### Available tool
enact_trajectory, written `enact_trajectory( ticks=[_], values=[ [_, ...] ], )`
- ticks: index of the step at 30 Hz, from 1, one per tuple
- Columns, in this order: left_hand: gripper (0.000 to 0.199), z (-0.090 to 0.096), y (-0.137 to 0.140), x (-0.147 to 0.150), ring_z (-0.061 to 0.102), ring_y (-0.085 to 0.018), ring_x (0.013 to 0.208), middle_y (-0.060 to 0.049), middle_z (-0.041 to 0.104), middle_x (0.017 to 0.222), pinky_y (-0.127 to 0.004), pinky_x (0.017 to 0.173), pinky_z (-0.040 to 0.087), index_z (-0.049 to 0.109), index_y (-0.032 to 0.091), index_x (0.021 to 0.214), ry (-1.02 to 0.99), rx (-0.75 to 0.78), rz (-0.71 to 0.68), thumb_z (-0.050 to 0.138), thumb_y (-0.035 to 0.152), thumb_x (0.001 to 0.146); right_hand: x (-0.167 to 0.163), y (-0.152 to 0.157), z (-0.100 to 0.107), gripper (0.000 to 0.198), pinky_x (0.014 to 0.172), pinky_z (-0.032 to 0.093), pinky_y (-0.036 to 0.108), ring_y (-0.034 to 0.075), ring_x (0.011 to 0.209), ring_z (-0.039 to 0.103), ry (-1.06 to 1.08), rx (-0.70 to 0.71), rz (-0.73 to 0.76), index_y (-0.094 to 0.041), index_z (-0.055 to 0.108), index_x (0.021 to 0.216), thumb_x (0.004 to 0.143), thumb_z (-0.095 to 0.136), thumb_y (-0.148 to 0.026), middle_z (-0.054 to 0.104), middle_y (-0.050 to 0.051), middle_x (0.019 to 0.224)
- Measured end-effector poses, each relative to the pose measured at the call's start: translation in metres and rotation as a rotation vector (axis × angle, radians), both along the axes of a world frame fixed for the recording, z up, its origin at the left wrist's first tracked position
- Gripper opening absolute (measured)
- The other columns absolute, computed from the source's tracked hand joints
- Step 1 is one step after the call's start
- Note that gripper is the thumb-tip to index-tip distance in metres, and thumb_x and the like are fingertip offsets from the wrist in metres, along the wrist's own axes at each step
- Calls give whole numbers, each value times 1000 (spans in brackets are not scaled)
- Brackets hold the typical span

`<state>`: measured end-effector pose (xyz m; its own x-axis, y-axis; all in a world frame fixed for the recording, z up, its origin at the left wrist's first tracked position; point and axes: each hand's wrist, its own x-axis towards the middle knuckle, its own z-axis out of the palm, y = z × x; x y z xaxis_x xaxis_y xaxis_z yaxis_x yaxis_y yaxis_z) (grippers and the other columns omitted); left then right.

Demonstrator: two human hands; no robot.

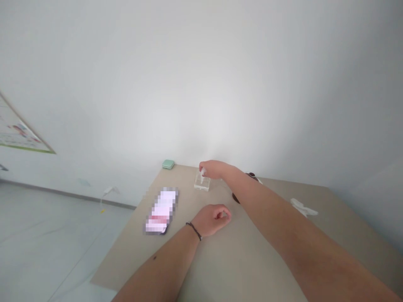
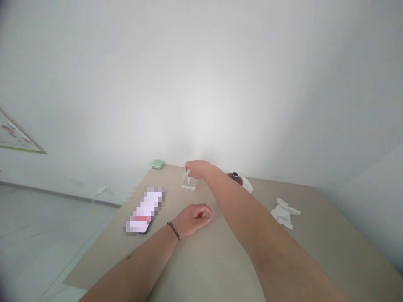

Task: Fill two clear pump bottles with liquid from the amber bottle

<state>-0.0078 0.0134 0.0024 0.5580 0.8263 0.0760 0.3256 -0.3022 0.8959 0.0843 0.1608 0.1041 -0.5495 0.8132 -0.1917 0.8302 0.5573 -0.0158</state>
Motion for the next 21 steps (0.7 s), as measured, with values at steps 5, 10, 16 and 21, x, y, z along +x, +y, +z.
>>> enact_trajectory(
  ticks=[5,10,16,21],
  values=[
    [24,0,0,0,39,-10,54,7,41,56,-23,54,28,71,18,94,-14,-18,-5,56,34,84,-1,3,-12,34,81,49,32,27,105,67,62,1,-3,-23,65,120,86,61,-28,71,11,121],
    [25,-3,0,-1,40,-10,54,7,42,57,-23,53,29,70,18,95,-30,-21,-17,56,35,84,-1,-4,-10,37,82,50,35,28,101,68,120,2,-5,-22,64,123,85,63,-25,72,12,116],
    [23,-8,1,-1,38,-10,53,7,42,56,-23,52,27,69,18,95,-29,-29,-16,55,34,85,38,-64,33,47,88,50,32,19,104,63,586,187,42,-26,51,138,91,54,-25,62,8,131],
    [26,-8,1,0,45,-11,58,4,53,64,-23,57,32,69,18,96,-5,17,-5,56,38,86,141,-124,35,35,80,50,31,18,92,63,987,509,-389,-24,65,117,84,55,-24,67,4,104]
  ],
)
